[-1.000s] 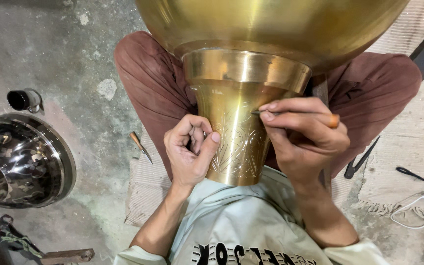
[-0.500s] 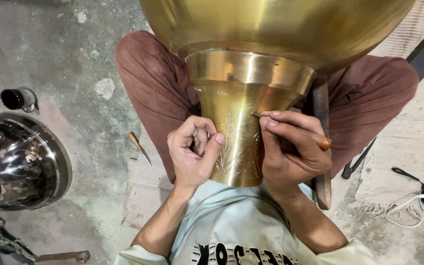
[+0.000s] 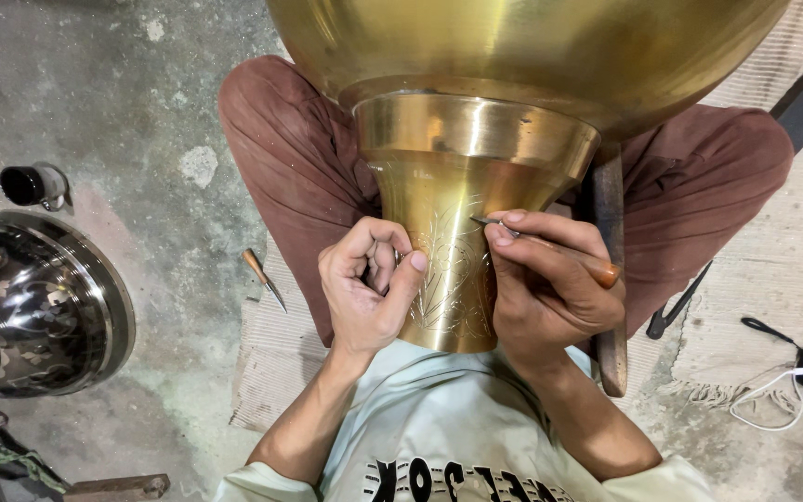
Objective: The person sits on the floor with a large brass vase held between the legs and engraves a decorative floral pattern onto its flared neck using a small hand engraving tool. The person rotates the vase to reach new areas and switches to a different scribe partway through to continue the pattern.
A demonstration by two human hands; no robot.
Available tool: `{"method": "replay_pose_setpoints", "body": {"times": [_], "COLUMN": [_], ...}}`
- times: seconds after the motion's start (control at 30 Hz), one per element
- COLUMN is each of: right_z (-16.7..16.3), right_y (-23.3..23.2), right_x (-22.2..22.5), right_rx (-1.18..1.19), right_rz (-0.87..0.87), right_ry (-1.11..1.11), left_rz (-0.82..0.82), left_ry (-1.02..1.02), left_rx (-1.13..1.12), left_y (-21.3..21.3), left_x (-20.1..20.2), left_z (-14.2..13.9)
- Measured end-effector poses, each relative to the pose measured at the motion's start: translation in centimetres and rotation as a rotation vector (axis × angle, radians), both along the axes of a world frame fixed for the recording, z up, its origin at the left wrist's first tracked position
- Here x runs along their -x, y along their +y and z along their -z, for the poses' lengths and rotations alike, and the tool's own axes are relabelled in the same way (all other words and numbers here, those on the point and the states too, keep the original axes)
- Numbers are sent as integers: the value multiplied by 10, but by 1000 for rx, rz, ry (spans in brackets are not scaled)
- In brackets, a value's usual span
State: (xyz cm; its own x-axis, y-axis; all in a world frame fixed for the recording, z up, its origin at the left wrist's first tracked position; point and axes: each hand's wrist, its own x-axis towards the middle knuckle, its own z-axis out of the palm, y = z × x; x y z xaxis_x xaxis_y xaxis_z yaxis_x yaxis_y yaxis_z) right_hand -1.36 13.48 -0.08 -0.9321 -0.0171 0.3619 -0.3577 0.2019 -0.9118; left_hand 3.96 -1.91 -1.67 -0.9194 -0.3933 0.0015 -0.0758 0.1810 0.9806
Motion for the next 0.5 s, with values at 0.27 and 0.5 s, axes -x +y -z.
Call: {"method": "replay_pose_setpoints", "body": {"times": [0.27, 0.5], "right_z": [2, 0], "right_y": [3, 8], "right_x": [5, 11], "right_rx": [35, 45], "right_rz": [-78, -152], "right_ry": [23, 19], "left_rz": [-1, -5], "left_ry": [-8, -12], "left_rx": [1, -15], "left_y": [0, 0], "left_x": [0, -1], "left_z": [-1, 0]}}
